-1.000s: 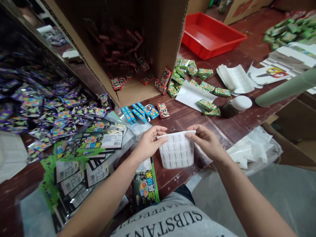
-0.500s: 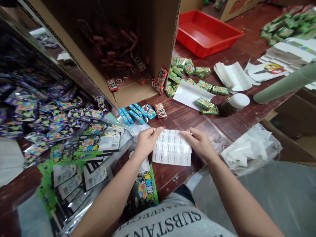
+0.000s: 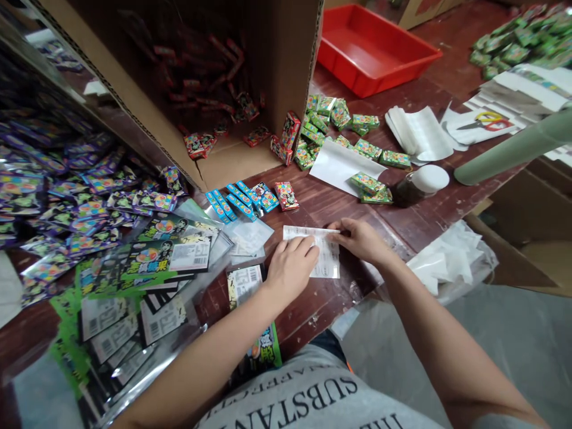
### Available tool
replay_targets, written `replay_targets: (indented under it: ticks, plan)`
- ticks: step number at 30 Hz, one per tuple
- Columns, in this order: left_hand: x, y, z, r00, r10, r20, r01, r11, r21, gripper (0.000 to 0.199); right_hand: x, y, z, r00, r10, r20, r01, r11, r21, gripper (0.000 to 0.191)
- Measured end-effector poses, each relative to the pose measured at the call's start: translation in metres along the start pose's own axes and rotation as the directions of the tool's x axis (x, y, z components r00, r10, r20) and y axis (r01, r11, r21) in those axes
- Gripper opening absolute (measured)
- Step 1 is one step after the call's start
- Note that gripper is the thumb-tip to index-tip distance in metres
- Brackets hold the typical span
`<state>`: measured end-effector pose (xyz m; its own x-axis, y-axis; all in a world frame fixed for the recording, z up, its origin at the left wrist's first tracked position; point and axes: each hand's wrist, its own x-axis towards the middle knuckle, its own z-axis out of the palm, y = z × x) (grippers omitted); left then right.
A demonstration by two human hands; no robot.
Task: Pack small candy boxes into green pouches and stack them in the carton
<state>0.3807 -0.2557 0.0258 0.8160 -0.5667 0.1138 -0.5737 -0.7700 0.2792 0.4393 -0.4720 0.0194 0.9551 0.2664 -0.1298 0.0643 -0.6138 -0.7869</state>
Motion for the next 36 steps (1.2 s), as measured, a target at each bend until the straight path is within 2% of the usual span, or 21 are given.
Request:
replay_targets:
  ticks: [3, 6, 10, 14, 20, 25, 26, 29, 31, 36]
  plan:
    - [0.002, -0.001, -0.002, 1.0, -0.024, 0.018, 0.024, 0.999, -0.031, 0.023, 0.005, 0.003, 0.002, 1.0, 0.004, -0.02, -0.005, 1.0, -0.02, 0.019]
    - [0.002, 0.0, -0.003, 0.999, -0.035, 0.013, 0.036, 0.998, -0.046, 0.027, 0.007, 0.004, 0.001, 0.999, 0.006, -0.033, -0.007, 0.999, -0.038, 0.02]
    - [0.003, -0.003, -0.002, 0.999, -0.028, 0.017, 0.028, 0.999, -0.024, 0.028, 0.007, 0.005, -0.012, 1.0, -0.008, 0.014, 0.009, 0.998, -0.069, 0.028]
    - [0.006, -0.006, -0.002, 0.998, -0.039, 0.047, 0.04, 0.999, -0.024, 0.025, 0.009, 0.005, -0.024, 0.995, -0.085, 0.05, 0.088, 0.993, -0.076, 0.028]
    - [0.007, -0.005, -0.003, 0.997, -0.055, 0.056, 0.057, 0.998, -0.039, 0.025, 0.011, 0.003, -0.027, 0.98, -0.199, -0.025, 0.195, 0.975, -0.106, 0.021]
    - [0.005, -0.006, 0.002, 0.996, -0.069, 0.047, 0.072, 0.995, -0.063, 0.026, 0.018, 0.001, -0.019, 0.954, -0.236, -0.185, 0.228, 0.972, -0.059, 0.023]
    - [0.004, -0.007, 0.003, 0.996, -0.083, 0.04, 0.086, 0.994, -0.061, 0.026, 0.02, 0.002, -0.016, 0.955, -0.237, -0.18, 0.232, 0.971, -0.048, 0.025]
    - [0.0, -0.008, 0.007, 0.99, -0.142, 0.019, 0.143, 0.988, -0.056, 0.027, 0.025, 0.002, -0.006, 0.961, -0.25, -0.117, 0.246, 0.968, -0.043, 0.049]
    - [0.0, -0.008, 0.009, 0.988, -0.156, 0.007, 0.156, 0.986, -0.064, 0.029, 0.024, 0.0, -0.002, 0.96, -0.258, -0.106, 0.255, 0.966, -0.04, 0.055]
    - [0.009, 0.0, 0.001, 0.993, -0.116, -0.012, 0.115, 0.992, -0.056, 0.03, 0.008, -0.019, -0.005, 0.925, -0.214, -0.315, 0.273, 0.949, 0.157, 0.055]
